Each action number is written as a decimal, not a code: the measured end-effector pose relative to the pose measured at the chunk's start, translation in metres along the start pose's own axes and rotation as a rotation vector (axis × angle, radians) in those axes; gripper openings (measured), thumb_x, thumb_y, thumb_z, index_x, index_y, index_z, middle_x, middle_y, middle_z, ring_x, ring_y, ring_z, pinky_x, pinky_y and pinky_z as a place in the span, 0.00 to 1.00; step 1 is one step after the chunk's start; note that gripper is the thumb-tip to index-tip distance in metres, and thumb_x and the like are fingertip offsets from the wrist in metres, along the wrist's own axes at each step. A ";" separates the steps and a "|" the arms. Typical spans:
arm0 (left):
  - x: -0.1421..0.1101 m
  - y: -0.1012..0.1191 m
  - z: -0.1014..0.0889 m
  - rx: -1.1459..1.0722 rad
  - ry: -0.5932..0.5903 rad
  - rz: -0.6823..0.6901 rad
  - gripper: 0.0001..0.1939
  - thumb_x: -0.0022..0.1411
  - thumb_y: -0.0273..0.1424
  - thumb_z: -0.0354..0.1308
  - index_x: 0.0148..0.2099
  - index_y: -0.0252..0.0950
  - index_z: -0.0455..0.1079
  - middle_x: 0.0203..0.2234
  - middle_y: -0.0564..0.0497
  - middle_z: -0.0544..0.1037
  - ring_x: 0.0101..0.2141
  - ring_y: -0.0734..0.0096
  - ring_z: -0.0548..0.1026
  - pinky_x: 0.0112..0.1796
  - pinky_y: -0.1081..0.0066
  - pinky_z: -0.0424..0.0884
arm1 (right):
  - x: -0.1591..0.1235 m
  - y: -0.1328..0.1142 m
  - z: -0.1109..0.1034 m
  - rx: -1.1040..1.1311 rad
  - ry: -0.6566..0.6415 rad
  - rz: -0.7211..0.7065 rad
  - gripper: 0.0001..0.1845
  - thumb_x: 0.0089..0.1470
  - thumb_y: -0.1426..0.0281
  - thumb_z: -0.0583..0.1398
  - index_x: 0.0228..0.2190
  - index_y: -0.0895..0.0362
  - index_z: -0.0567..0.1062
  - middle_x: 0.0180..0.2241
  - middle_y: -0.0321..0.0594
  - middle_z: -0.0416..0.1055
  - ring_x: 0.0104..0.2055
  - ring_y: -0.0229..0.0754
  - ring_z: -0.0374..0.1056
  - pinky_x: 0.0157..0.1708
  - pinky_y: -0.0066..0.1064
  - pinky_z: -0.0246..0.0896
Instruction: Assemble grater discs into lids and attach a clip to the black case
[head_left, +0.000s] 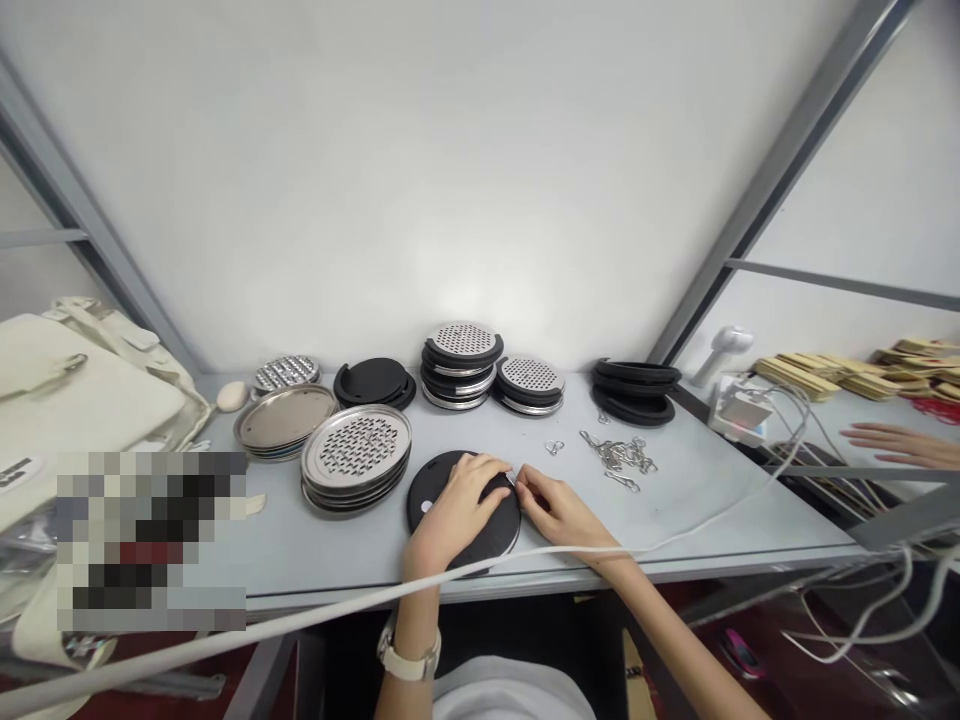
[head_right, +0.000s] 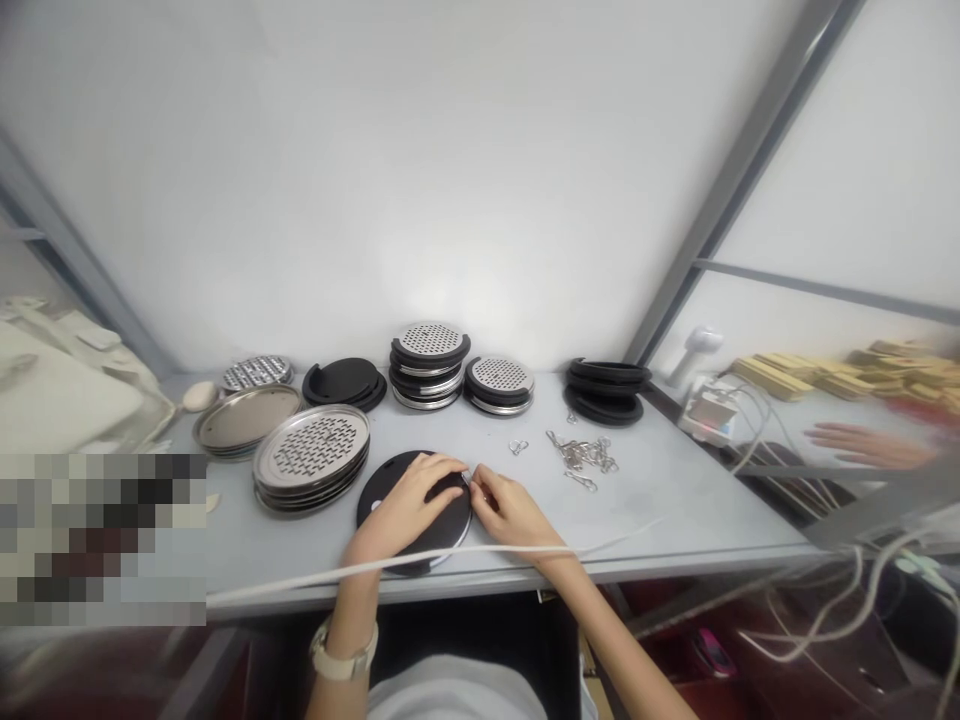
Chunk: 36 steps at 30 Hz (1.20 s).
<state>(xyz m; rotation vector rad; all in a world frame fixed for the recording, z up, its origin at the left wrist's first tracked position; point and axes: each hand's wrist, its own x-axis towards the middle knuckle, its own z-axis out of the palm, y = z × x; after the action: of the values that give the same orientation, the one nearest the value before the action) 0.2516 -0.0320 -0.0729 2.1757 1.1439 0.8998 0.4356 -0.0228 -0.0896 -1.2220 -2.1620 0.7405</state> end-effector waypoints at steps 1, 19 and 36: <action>0.000 0.000 0.000 0.005 0.000 0.001 0.13 0.65 0.28 0.52 0.51 0.41 0.66 0.46 0.52 0.72 0.48 0.65 0.64 0.52 0.62 0.61 | 0.000 0.000 0.000 -0.001 0.001 -0.002 0.11 0.60 0.66 0.47 0.26 0.54 0.56 0.21 0.29 0.54 0.24 0.34 0.52 0.25 0.26 0.48; -0.001 -0.001 -0.005 0.046 -0.025 0.020 0.13 0.67 0.28 0.49 0.52 0.41 0.66 0.46 0.50 0.72 0.48 0.64 0.65 0.52 0.60 0.61 | -0.001 -0.003 0.000 -0.035 0.035 -0.001 0.11 0.59 0.67 0.48 0.25 0.54 0.59 0.21 0.30 0.57 0.23 0.34 0.53 0.24 0.26 0.49; -0.001 -0.001 -0.003 0.059 -0.021 0.003 0.14 0.67 0.29 0.49 0.54 0.42 0.64 0.48 0.50 0.71 0.50 0.64 0.64 0.53 0.60 0.60 | 0.002 -0.001 0.002 -0.075 0.028 -0.005 0.12 0.61 0.65 0.46 0.29 0.55 0.62 0.22 0.33 0.62 0.23 0.36 0.57 0.26 0.27 0.51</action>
<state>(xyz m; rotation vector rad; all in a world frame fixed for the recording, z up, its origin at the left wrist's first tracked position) 0.2484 -0.0316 -0.0720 2.2292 1.1706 0.8526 0.4327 -0.0215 -0.0894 -1.2573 -2.1869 0.6415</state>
